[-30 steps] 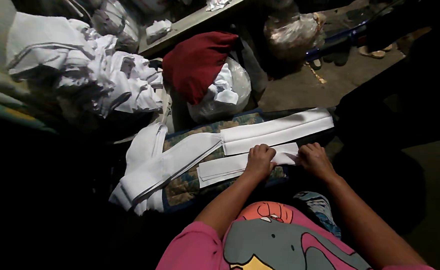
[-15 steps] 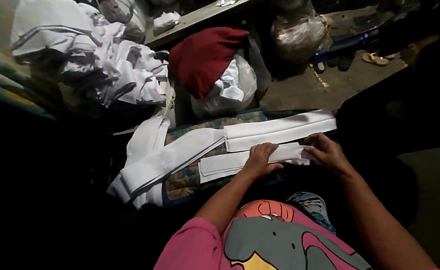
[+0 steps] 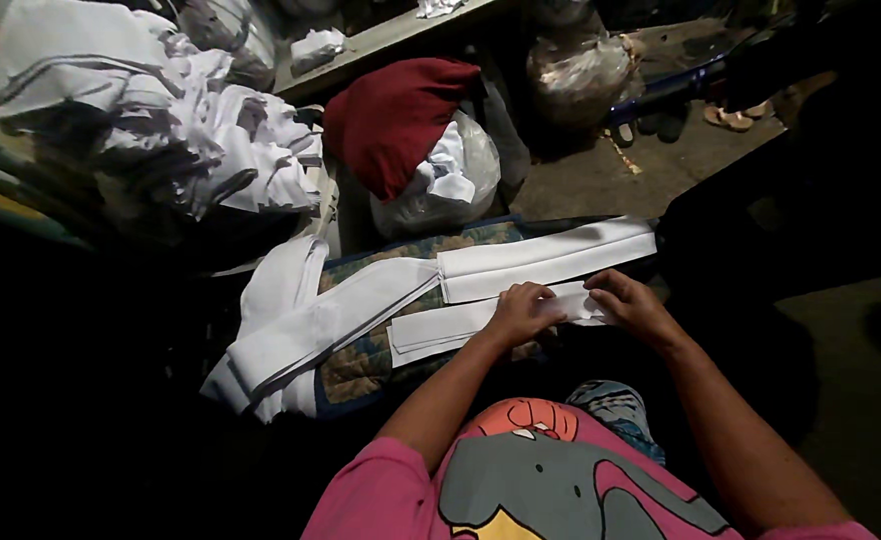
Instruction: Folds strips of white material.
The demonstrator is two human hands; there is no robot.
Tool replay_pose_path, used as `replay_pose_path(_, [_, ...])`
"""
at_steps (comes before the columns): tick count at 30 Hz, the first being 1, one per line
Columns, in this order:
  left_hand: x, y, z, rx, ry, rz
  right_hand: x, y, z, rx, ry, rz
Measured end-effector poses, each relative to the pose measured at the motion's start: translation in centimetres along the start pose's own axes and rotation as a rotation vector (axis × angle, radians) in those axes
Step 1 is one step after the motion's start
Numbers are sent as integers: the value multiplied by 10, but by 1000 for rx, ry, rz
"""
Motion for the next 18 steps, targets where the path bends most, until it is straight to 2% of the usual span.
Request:
replay_pose_path(4, [25,0,9,43,140,-112,-14,9,-3,-20,-81,-11])
replay_pose_path(7, [38,-11,8,107,137,-49,-22,8,-8,-51,-94,8])
replay_pose_path(10, [46,-18,2,88,133,-60,-25,9,-14,-114,-47,28])
replay_pose_path(13, [56,-21,-7,95,175,-39,-28,8,-20,-103,-118,52])
replay_pose_path(15, [59,-22,-14,68,187,-68,-31,5,-22,-75,-212,148])
replay_pose_path(18, [58,-26,-28,-100,140,-57,-35,2,-23,-53,-251,467])
Point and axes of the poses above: each hand's wrist, its own z-axis towards the middle knuckle, its own y-axis out of the palm, x = y × z, the point moved 8 cm from there along z, towards the middle knuckle, and after that the axes turned 8 degrees about z, right-handed, at the moved point
